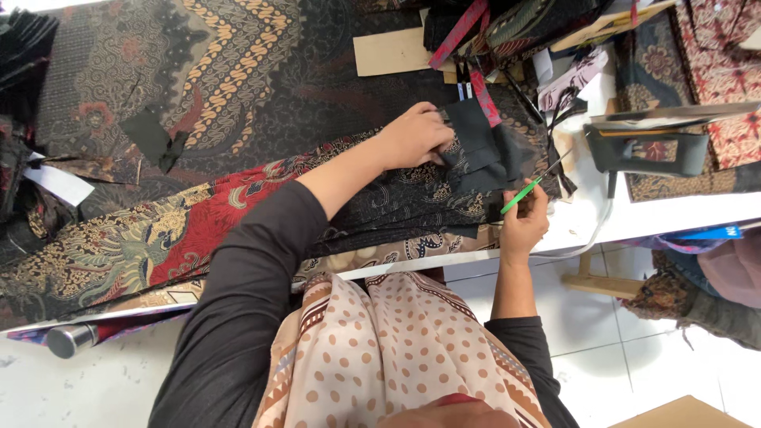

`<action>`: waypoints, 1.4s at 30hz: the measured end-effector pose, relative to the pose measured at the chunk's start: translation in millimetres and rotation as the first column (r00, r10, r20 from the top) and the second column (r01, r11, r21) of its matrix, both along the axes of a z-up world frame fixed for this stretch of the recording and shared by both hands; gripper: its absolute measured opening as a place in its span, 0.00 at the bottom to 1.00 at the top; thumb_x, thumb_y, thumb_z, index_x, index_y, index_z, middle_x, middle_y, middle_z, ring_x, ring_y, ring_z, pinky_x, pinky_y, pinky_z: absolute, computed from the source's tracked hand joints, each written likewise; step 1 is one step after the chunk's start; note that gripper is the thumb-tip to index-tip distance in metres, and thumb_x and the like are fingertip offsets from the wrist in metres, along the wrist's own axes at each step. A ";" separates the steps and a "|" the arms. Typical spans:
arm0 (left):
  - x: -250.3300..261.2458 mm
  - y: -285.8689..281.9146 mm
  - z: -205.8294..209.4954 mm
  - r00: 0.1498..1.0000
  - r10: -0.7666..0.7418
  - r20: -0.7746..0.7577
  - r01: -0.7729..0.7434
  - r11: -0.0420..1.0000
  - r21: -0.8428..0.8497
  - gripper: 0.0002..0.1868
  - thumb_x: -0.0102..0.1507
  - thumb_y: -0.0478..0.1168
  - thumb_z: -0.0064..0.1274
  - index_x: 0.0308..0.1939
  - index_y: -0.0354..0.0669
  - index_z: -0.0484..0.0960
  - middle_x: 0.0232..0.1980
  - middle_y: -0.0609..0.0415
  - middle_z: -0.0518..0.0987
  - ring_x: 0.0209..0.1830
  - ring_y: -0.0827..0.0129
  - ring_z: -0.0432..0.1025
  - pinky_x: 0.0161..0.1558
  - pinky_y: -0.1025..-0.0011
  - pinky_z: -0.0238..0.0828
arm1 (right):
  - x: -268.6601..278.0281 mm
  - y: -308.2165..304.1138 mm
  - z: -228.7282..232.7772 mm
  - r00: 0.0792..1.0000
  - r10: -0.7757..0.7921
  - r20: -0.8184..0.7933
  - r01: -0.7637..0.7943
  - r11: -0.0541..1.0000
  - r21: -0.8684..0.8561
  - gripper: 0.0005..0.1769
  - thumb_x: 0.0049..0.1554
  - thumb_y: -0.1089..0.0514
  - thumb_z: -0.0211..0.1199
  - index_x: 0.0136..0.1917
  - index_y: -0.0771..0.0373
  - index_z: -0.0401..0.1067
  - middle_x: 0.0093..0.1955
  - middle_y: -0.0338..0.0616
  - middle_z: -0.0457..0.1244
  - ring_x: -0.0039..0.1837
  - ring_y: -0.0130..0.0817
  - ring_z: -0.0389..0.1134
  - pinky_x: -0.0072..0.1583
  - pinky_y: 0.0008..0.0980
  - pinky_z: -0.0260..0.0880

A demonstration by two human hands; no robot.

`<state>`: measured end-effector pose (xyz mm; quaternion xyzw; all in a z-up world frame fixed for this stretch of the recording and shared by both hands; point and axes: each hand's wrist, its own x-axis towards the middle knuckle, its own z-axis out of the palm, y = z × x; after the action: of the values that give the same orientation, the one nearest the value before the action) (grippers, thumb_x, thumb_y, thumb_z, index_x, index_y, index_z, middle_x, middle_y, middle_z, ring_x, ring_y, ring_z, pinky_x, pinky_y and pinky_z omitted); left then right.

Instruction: The person folds and arranges patterned fabric pieces on a table, then uses green-handled scissors to cut a dark fabric piece into rectangular sections. The person repeatedly aligns and trims the fabric while handling multiple folded pieces.

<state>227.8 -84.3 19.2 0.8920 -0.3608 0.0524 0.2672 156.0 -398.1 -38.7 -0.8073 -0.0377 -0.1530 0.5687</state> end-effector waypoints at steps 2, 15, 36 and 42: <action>-5.9 5.0 2.7 0.999 -0.024 0.024 0.024 1.000 0.012 0.22 0.49 0.47 0.72 0.42 0.47 0.81 0.42 0.59 0.77 0.52 0.59 0.71 0.65 0.53 0.58 | -0.8 -0.4 1.6 1.000 -0.011 -0.014 0.010 1.000 -0.021 0.21 0.62 0.68 0.69 0.67 0.68 0.69 0.46 0.41 0.69 0.45 0.22 0.68 0.48 0.23 0.68; -0.5 -6.2 7.0 0.994 -0.069 -0.083 0.083 0.981 0.176 0.14 0.48 0.42 0.68 0.36 0.47 0.84 0.57 0.53 0.78 0.65 0.58 0.68 0.69 0.52 0.58 | -0.5 1.5 2.1 1.000 0.015 0.025 -0.014 1.000 -0.026 0.22 0.62 0.71 0.68 0.69 0.69 0.68 0.48 0.43 0.69 0.48 0.24 0.68 0.52 0.23 0.69; -358.6 210.0 123.1 0.661 0.716 0.225 -0.741 0.574 0.349 0.20 0.58 0.30 0.50 0.51 0.48 0.87 0.62 0.55 0.83 0.67 0.59 0.73 0.67 0.55 0.65 | 0.0 2.3 -1.7 1.000 0.011 0.003 -0.011 1.000 -0.027 0.21 0.63 0.71 0.68 0.68 0.68 0.68 0.48 0.42 0.69 0.46 0.23 0.68 0.49 0.22 0.69; -337.4 209.9 135.7 0.649 0.760 0.021 -0.720 0.606 0.337 0.27 0.52 0.40 0.61 0.57 0.44 0.84 0.65 0.45 0.78 0.68 0.44 0.68 0.65 0.47 0.60 | -3.3 -0.4 -6.9 0.998 0.048 0.041 -0.050 0.997 0.066 0.20 0.67 0.68 0.67 0.69 0.69 0.67 0.51 0.43 0.69 0.51 0.25 0.70 0.52 0.22 0.69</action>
<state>-109.6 125.6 154.9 0.9927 0.0551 0.0443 0.0972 152.7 -398.4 -45.6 -0.7836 -0.0636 -0.1561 0.5980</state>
